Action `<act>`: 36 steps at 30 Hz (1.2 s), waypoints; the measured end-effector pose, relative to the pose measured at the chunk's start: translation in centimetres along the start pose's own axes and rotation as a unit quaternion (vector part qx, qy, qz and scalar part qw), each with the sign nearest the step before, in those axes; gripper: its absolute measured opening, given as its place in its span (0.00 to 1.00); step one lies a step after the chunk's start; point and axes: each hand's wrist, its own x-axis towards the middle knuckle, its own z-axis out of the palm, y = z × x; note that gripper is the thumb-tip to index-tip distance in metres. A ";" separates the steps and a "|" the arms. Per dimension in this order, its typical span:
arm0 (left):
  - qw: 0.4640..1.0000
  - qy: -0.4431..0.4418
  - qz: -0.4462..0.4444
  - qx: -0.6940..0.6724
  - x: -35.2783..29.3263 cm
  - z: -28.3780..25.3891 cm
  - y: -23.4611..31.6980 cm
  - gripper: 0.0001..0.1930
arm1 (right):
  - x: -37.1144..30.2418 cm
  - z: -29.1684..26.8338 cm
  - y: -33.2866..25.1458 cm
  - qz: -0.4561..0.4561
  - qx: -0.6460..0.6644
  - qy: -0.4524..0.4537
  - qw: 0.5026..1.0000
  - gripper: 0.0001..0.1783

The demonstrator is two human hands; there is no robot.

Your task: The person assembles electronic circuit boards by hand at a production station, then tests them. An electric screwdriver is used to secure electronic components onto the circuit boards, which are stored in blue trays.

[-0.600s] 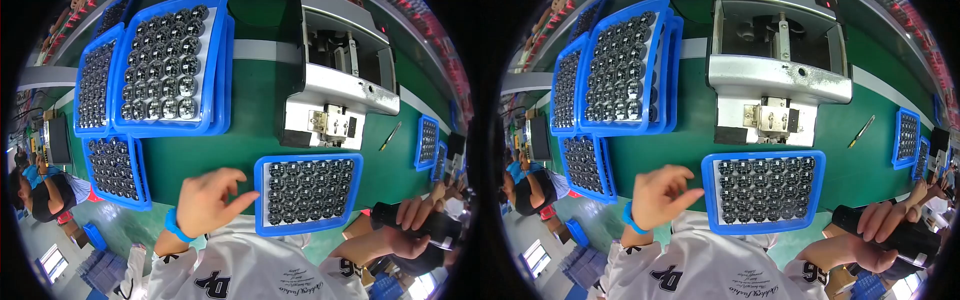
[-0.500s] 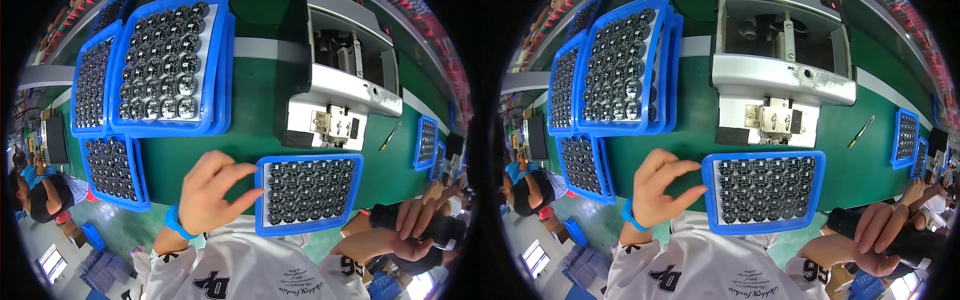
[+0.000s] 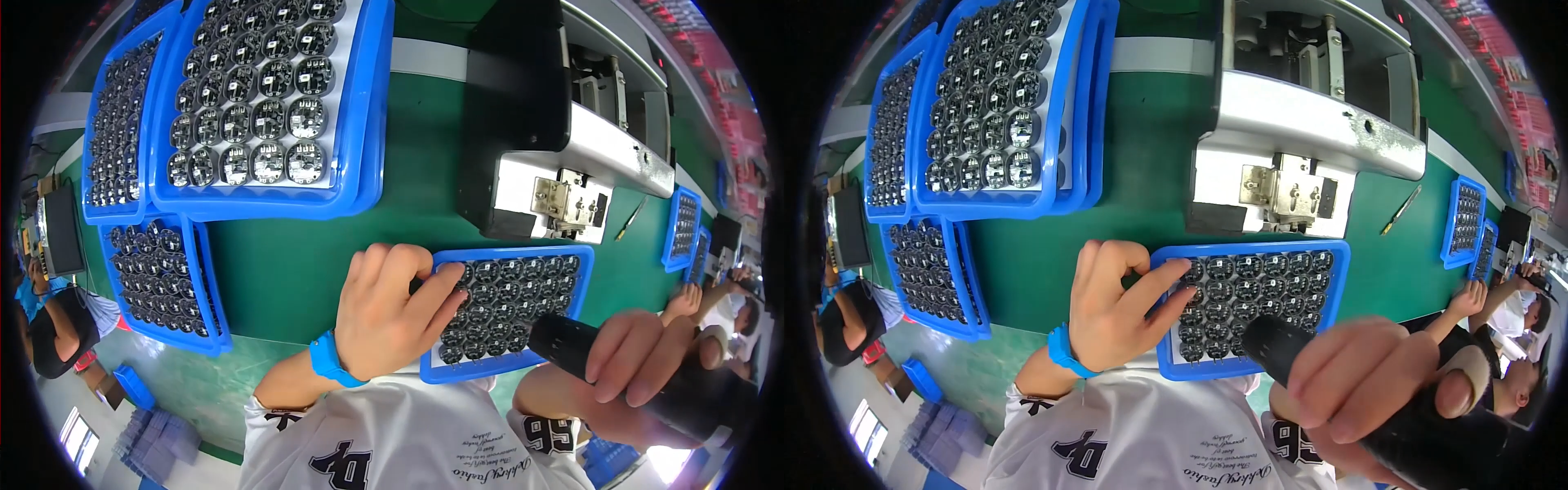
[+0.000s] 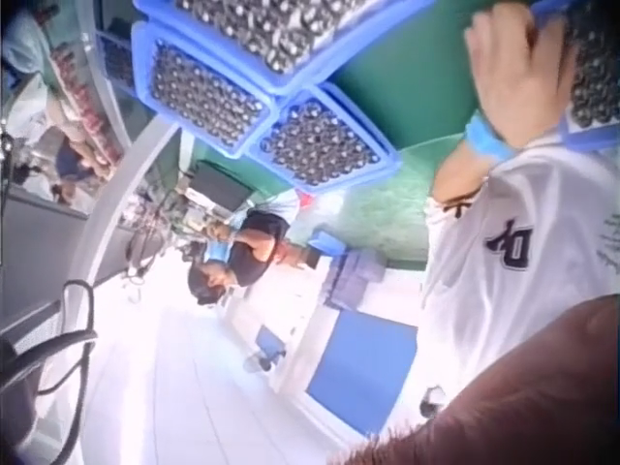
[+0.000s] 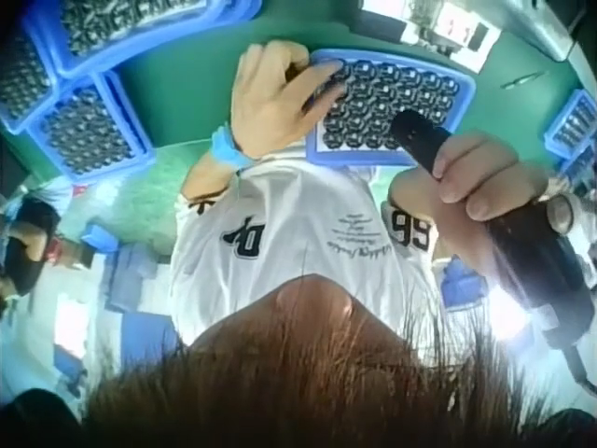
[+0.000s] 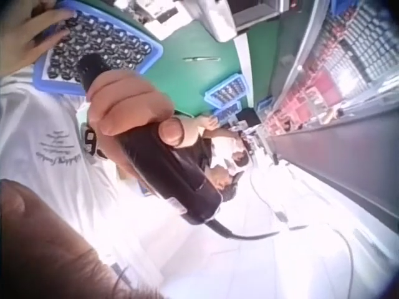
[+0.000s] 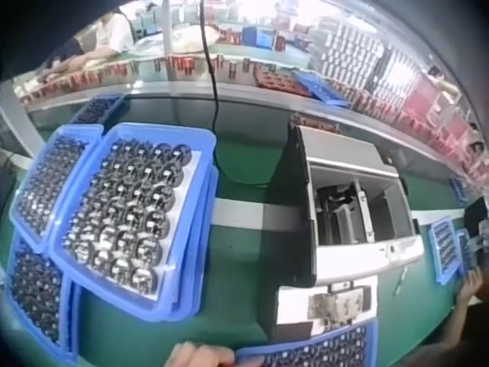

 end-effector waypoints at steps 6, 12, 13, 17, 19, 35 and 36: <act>0.998 -0.012 -0.010 -0.060 0.0 -0.2 -0.5 0.20 | -0.5 1.2 1.4 0.003 -0.006 -0.013 1.000 0.37; 0.999 0.000 -0.026 -0.047 -0.2 0.0 -0.3 0.20 | -0.9 1.6 2.0 -0.012 -0.032 -0.004 0.999 0.42; 0.998 0.001 -0.027 -0.049 -0.2 0.0 -0.2 0.20 | -1.0 1.6 2.2 -0.011 -0.034 -0.005 0.999 0.42; 0.999 0.003 -0.034 -0.028 -0.4 0.1 -0.2 0.20 | -0.9 1.5 3.1 0.007 -0.030 -0.065 0.997 0.43; 0.999 0.005 -0.036 -0.039 -0.3 0.4 -0.1 0.20 | -0.7 1.4 3.0 0.040 -0.024 -0.093 0.995 0.44; 0.995 0.013 -0.069 -0.072 -0.4 0.6 -0.2 0.18 | -1.5 1.9 3.1 0.065 -0.114 -0.049 0.990 0.27; 0.995 0.014 -0.070 -0.072 -0.3 0.6 -0.2 0.19 | -1.5 1.9 3.3 0.061 -0.124 -0.048 0.989 0.27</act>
